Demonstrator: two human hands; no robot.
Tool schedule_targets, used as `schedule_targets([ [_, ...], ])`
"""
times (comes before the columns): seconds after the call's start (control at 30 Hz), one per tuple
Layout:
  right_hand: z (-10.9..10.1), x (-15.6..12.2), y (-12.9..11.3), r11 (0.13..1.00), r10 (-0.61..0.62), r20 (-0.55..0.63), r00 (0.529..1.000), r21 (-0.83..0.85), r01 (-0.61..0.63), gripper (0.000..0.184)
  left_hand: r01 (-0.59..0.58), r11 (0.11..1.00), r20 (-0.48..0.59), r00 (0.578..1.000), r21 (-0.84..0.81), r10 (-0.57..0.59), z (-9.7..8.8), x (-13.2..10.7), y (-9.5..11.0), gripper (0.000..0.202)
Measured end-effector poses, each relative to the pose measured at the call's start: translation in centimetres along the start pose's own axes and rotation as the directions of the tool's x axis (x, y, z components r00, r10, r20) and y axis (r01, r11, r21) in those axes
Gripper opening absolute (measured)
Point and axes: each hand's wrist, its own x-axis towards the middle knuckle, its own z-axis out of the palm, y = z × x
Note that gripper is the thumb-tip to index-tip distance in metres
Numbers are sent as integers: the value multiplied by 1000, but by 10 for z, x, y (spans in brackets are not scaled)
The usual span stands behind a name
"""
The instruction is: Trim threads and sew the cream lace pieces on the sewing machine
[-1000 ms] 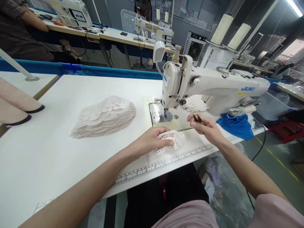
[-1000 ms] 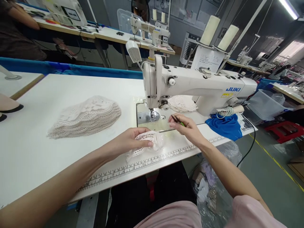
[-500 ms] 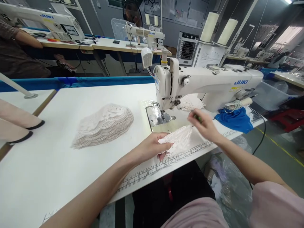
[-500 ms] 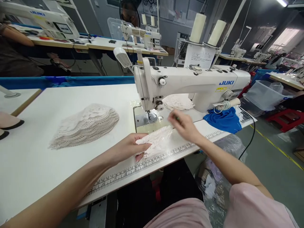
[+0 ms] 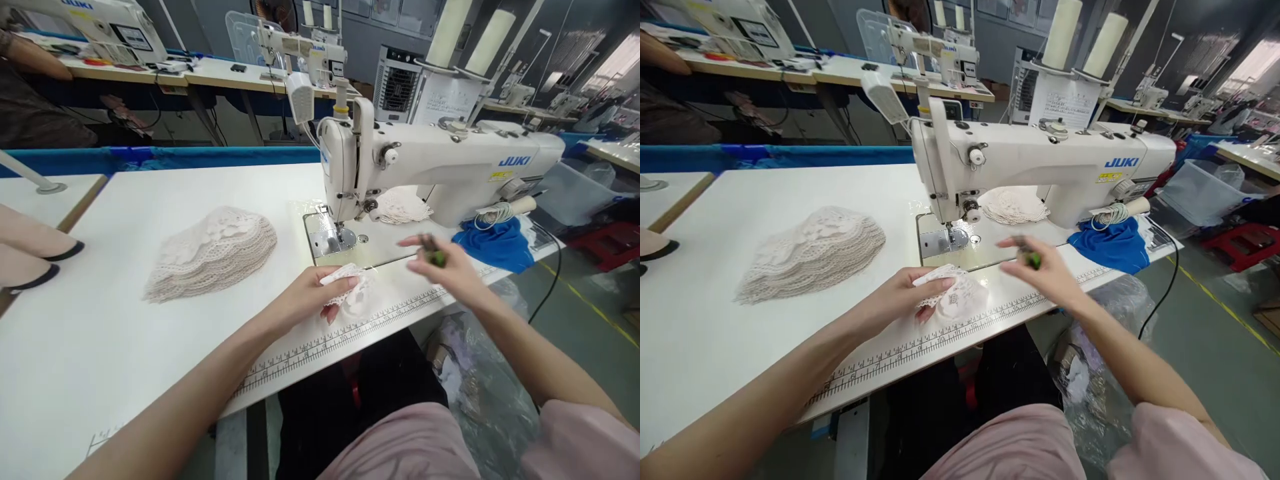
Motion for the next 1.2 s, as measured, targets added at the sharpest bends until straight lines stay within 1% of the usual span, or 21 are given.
schedule_targets([
  [0.03,14,1,-1,993,79,130,988,78,-90,37,-2,1000,-5,1000,-7,2,0,0,0,27],
  [0.07,25,4,0,967,151,269,951,161,-199,36,-7,1000,-11,1000,-14,7,0,0,0,26],
  [0.13,40,11,5,880,214,511,832,270,-392,33,-37,999,-22,999,-22,37,-1,-1,0,21],
  [0.17,43,14,8,837,216,592,776,297,-460,37,-61,998,-21,998,-20,60,-2,-1,0,19],
  [0.2,44,17,11,803,209,642,737,317,-504,43,-87,996,-11,996,-12,87,-4,-1,-1,17],
  [0.23,44,19,13,778,202,661,723,340,-528,47,-110,994,5,994,-1,110,-7,-2,-1,15],
  [0.27,43,21,14,758,196,654,731,371,-536,49,-124,992,23,992,10,124,-9,-2,-1,14],
  [0.3,42,22,15,745,192,626,755,407,-528,49,-125,992,46,991,20,124,-12,-2,-2,14],
  [0.37,39,21,13,744,195,531,825,468,-477,43,-91,995,128,988,32,87,-15,-3,-2,16],
  [0.4,38,21,11,755,196,487,851,479,-448,39,-73,997,187,980,31,66,-15,-3,-1,17],
  [0.47,38,18,6,798,183,428,885,461,-388,34,-54,999,296,954,2,51,-13,-3,0,21],
  [0.5,39,16,3,828,167,411,896,435,-354,31,-54,998,316,947,-21,58,-11,-2,0,24],
  [0.57,41,14,-2,891,117,388,914,366,-269,27,-64,996,265,961,-63,78,-5,-1,0,28],
  [0.67,44,11,-8,946,56,368,928,277,-167,24,-81,995,105,991,-62,87,0,1,-1,24],
  [0.73,44,12,-9,959,55,351,935,241,-147,25,-113,993,27,993,-36,114,1,0,-1,20],
  [0.8,44,13,-9,969,67,324,944,204,-139,25,-140,990,-32,990,-8,140,1,-1,-1,23],
  [0.9,45,14,-9,986,32,304,952,148,-80,24,-161,987,-44,986,23,162,3,-2,-4,32],
  [1.0,48,14,-11,994,-34,324,945,113,-3,23,-223,972,-9,974,71,224,8,-1,-8,46],
  [1.07,49,14,-12,995,-38,337,941,99,4,24,-242,967,-11,970,83,243,9,0,-9,36],
  [1.13,48,15,-13,997,-13,325,946,75,-12,26,-225,972,-23,974,68,227,6,0,-8,22],
  [1.2,46,15,-13,999,9,295,955,46,-23,28,-195,979,-41,980,52,197,2,0,-7,19],
])
